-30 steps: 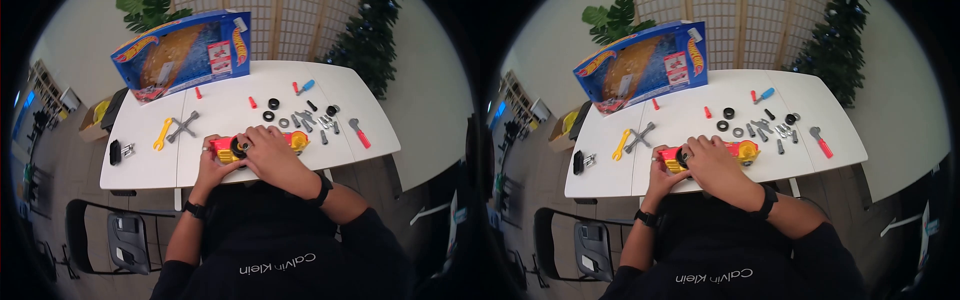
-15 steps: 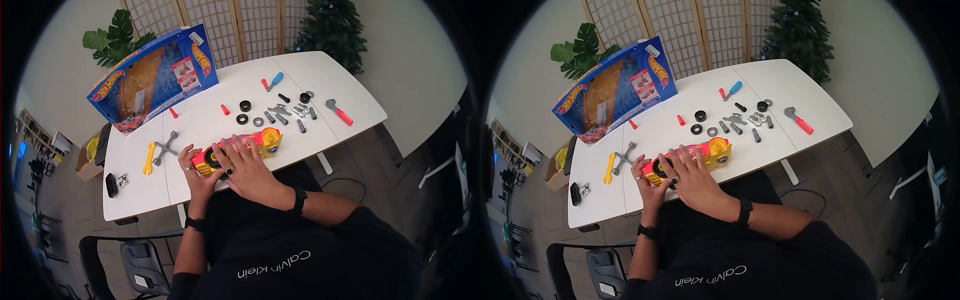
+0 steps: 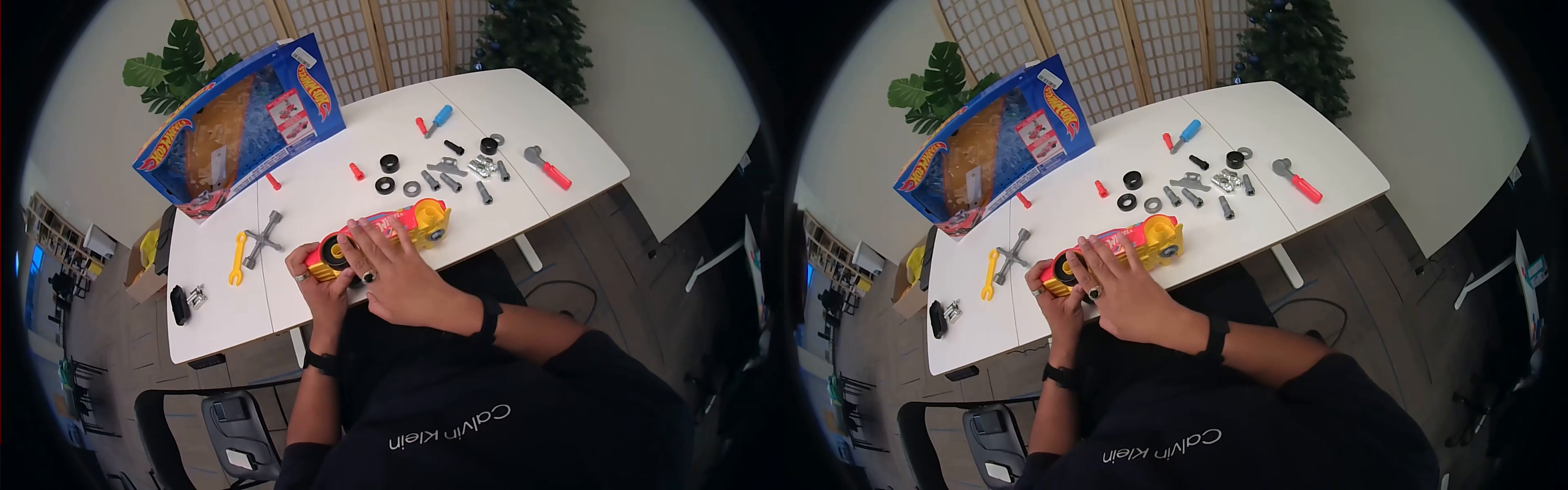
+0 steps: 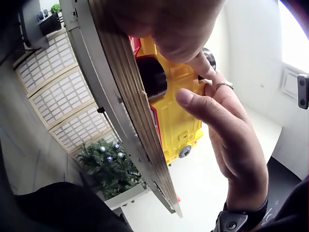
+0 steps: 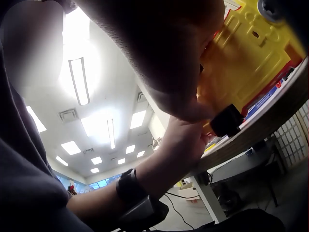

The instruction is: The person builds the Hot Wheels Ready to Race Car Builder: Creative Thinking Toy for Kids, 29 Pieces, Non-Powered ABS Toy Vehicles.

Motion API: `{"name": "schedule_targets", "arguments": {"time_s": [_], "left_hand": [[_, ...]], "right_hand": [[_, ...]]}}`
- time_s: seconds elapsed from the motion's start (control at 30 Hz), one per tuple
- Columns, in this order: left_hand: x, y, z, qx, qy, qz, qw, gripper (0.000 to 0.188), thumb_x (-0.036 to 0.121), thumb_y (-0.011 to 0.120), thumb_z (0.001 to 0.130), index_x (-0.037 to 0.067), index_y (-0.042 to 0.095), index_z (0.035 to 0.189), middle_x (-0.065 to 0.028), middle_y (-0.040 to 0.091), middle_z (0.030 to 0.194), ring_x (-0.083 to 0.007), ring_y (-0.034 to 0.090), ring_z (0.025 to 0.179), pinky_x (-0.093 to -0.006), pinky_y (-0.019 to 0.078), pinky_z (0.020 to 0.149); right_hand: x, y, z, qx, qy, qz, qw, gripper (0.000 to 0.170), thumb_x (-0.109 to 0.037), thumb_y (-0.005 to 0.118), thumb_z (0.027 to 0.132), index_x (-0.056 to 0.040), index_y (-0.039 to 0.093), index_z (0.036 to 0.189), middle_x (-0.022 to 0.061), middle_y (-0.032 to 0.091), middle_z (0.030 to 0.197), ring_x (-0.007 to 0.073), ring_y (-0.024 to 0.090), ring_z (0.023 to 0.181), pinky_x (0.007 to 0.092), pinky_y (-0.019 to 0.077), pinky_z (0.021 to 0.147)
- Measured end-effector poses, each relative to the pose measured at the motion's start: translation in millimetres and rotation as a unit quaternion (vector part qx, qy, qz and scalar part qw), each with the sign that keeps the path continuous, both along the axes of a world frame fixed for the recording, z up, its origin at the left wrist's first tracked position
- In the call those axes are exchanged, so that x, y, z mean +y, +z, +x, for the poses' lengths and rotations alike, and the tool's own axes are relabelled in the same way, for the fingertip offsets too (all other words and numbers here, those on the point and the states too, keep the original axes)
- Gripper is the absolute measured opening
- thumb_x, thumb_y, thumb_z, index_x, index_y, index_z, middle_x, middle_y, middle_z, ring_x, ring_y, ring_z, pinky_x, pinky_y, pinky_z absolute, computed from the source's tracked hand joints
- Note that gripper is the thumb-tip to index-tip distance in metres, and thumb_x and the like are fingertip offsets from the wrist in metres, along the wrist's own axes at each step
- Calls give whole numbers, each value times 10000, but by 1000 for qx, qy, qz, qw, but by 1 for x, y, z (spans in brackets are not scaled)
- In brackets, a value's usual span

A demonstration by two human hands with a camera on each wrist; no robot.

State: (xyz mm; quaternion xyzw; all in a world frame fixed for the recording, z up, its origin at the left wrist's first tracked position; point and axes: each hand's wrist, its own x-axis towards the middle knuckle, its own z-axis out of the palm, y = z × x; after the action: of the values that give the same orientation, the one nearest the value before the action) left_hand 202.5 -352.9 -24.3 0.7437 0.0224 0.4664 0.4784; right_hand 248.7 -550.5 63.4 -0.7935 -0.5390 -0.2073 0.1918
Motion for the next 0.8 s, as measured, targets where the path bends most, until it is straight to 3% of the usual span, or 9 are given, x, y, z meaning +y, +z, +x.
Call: {"name": "schedule_targets", "arguments": {"time_s": [0.07, 0.1, 0.13, 0.2, 0.27, 0.4, 0.47, 0.57, 0.8], "left_hand": [[3, 0, -3, 0, 11, 14, 1000, 833, 515, 938, 763, 31, 527, 1303, -113, 480, 1240, -285, 519, 1176, -407, 443, 1059], [5, 1, -4, 14, 20, 46, 999, 832, 495, 927, 797, 30, 493, 1334, -100, 470, 1250, -254, 524, 1185, -388, 444, 1072], [6, 0, -5, 29, 29, 77, 996, 831, 475, 916, 831, 30, 460, 1365, -88, 461, 1261, -223, 528, 1194, -370, 445, 1086], [3, 2, -4, 26, 26, 64, 997, 838, 492, 915, 825, 31, 462, 1359, -89, 458, 1261, -225, 522, 1197, -370, 438, 1091], [3, 2, -4, 19, 22, 54, 998, 845, 509, 914, 820, 33, 465, 1354, -89, 455, 1260, -227, 516, 1201, -371, 431, 1096], [3, 2, -4, 1, 9, 48, 999, 834, 537, 908, 806, 31, 494, 1324, -100, 450, 1249, -249, 506, 1195, -385, 433, 1080], [0, 3, -2, -10, -11, 14, 1000, 809, 527, 912, 798, 29, 521, 1302, -113, 451, 1235, -272, 499, 1183, -398, 437, 1060], [1, 3, -2, -10, 14, 45, 999, 788, 496, 916, 803, 30, 522, 1301, -116, 455, 1230, -275, 499, 1184, -402, 438, 1056], [-2, 13, -7, 13, 27, 64, 998, 738, 397, 918, 814, 40, 518, 1321, -138, 473, 1231, -305, 512, 1188, -418, 442, 1070]], "right_hand": [[-15, 24, 4, 43, 11, 45, 998, 841, -200, 642, 898, 64, 321, 1628, 255, 425, 1618, 429, 401, 1505, 697, 201, 1232], [-25, 23, 20, 12, -2, 110, 994, 665, -192, 628, 906, 54, 498, 1510, 210, 519, 1544, 408, 475, 1438, 706, 227, 1198], [-32, 29, 34, 27, -44, 204, 978, 492, -153, 650, 901, 31, 612, 1356, 173, 585, 1460, 380, 535, 1347, 657, 305, 1150], [-53, 45, 73, 60, -127, 288, 947, 283, -121, 679, 941, -5, 630, 1195, 148, 668, 1284, 365, 604, 1175, 519, 436, 1031], [-73, 46, 117, 138, -217, 226, 939, 262, -222, 667, 989, -29, 630, 1162, 176, 729, 1058, 399, 687, 1015, 514, 544, 870], [-82, 13, 165, 183, -304, 35, 934, 345, -342, 706, 981, -20, 731, 1104, 195, 748, 1069, 384, 702, 1074, 489, 566, 905], [-75, -4, 171, 102, -312, -74, 942, 383, -388, 733, 956, -21, 772, 1062, 201, 752, 1075, 367, 724, 1051, 476, 577, 909], [-68, -19, 180, 93, -314, -125, 937, 388, -399, 732, 948, -25, 775, 1042, 197, 761, 1065, 363, 749, 1009, 485, 591, 882], [-68, -15, 185, 136, -347, -73, 925, 274, -285, 788, 906, -21, 765, 975, 212, 770, 995, 358, 762, 981, 474, 609, 845]]}}
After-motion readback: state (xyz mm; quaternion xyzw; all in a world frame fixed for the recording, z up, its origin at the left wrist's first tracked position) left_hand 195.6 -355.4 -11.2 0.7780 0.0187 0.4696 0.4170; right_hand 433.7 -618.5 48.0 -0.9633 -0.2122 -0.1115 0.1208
